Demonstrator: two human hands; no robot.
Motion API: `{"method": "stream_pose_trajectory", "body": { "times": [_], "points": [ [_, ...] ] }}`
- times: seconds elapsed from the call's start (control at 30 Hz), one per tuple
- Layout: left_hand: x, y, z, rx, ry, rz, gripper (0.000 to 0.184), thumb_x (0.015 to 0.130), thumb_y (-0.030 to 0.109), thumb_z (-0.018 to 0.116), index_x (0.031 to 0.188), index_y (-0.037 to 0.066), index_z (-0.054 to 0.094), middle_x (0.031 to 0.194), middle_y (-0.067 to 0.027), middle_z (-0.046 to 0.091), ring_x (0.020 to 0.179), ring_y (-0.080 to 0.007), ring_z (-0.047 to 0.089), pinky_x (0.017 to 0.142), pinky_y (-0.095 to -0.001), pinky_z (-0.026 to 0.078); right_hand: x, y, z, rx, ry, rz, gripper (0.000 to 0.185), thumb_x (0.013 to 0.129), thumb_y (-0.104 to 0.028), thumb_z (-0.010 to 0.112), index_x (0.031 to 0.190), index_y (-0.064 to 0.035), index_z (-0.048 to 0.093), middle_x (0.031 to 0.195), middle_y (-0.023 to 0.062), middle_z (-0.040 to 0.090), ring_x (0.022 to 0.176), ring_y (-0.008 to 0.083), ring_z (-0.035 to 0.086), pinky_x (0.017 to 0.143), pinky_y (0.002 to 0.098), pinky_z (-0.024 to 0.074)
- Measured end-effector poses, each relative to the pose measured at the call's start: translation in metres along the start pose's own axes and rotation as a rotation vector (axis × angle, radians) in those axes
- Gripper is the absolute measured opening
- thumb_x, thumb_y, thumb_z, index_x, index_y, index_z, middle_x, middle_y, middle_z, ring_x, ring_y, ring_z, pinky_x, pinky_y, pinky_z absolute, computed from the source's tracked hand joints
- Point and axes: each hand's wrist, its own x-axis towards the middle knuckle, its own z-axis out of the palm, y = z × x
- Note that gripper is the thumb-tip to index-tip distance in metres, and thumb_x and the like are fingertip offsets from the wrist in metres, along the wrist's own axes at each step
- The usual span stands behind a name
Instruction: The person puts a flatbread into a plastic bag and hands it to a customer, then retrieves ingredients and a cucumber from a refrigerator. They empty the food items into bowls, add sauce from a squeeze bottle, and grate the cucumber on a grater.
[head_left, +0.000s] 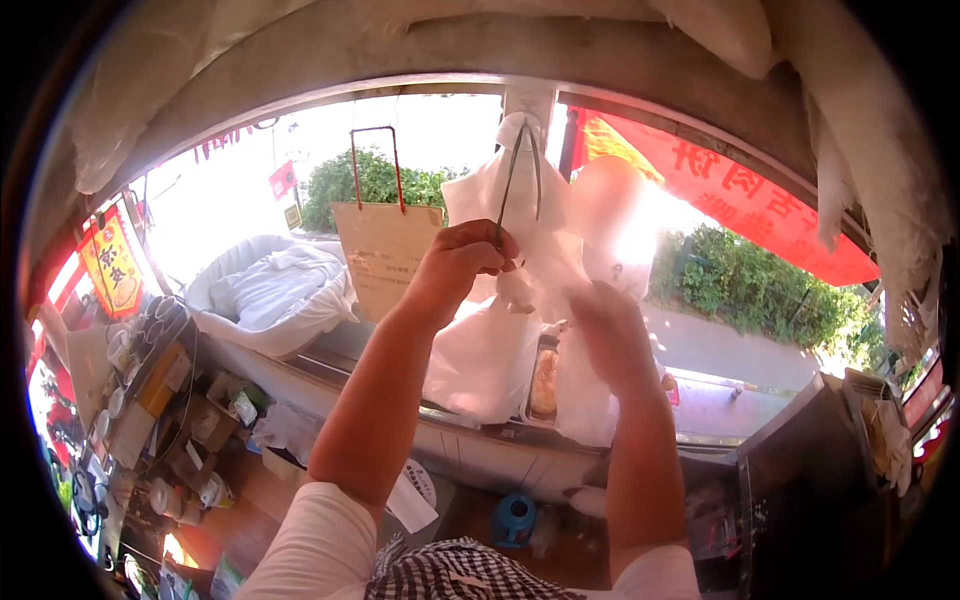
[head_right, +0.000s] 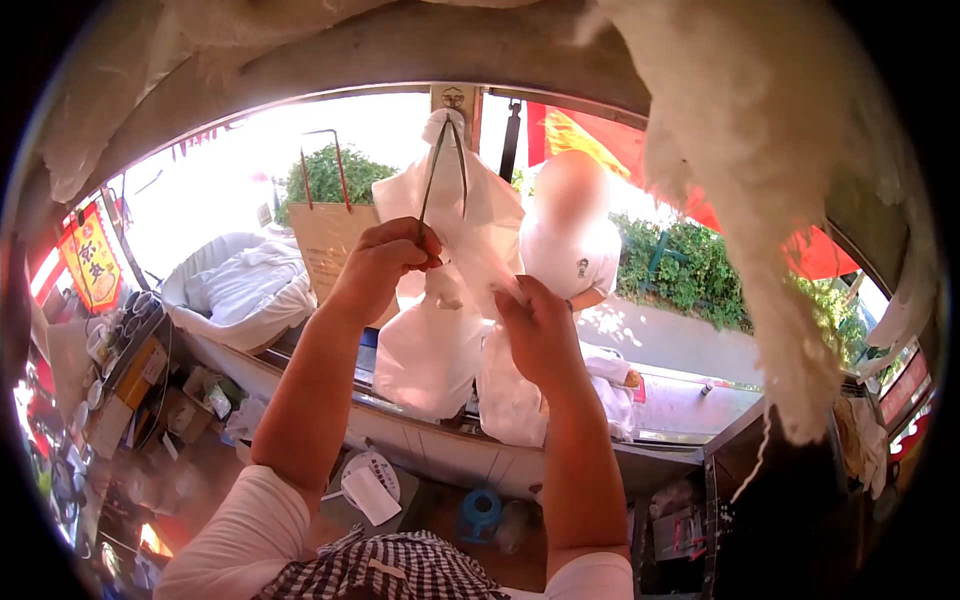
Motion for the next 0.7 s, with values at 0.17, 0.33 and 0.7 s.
{"method": "stream_pose_trajectory", "body": {
  "times": [0.17, 0.33, 0.7],
  "points": [
    [-0.005, 0.009, -0.002, -0.141, -0.04, 0.018, 0.034, 0.085, 0.002, 0.05, 0.114, -0.003, 0.067, 0.107, -0.011, 0.068, 0.089, -0.0158, 0.062, 0.083, -0.0291, 0.047, 0.027, 0.009, 0.002, -0.16, -0.102, -0.208, 0.027, 0.094, -0.02, 0.06, 0.102, 0.0056, 0.06, 0.069, 0.014, 0.056, 0.062, 0.0189, 0.052, 0.061, 0.0363, 0.0429],
    [-0.007, -0.009, -0.003, -0.119, 0.182, 0.108, 0.036, 0.091, 0.002, 0.052, 0.124, -0.002, 0.065, 0.114, -0.0107, 0.069, 0.09, -0.0131, 0.063, 0.083, -0.0272, 0.048, 0.051, -0.003, 0.014, -0.257, -0.112, -0.178, 0.033, 0.092, -0.023, 0.063, 0.11, 0.005, 0.06, 0.082, 0.0196, 0.064, 0.073, 0.025, 0.063, 0.068, 0.0388, 0.0476],
    [-0.046, -0.1, -0.023, 0.397, 0.42, 0.094, 0.029, 0.092, 0.005, 0.061, 0.119, -0.004, 0.066, 0.087, -0.0073, 0.071, 0.08, -0.0106, 0.065, 0.075, -0.0238, 0.05, 0.04, 0.04, 0.045, -0.311, -0.092, -0.267, 0.039, 0.089, -0.021, 0.069, 0.122, -0.0025, 0.061, 0.107, 0.019, 0.069, 0.101, 0.03, 0.066, 0.088, 0.0374, 0.0489]
  ]
}}
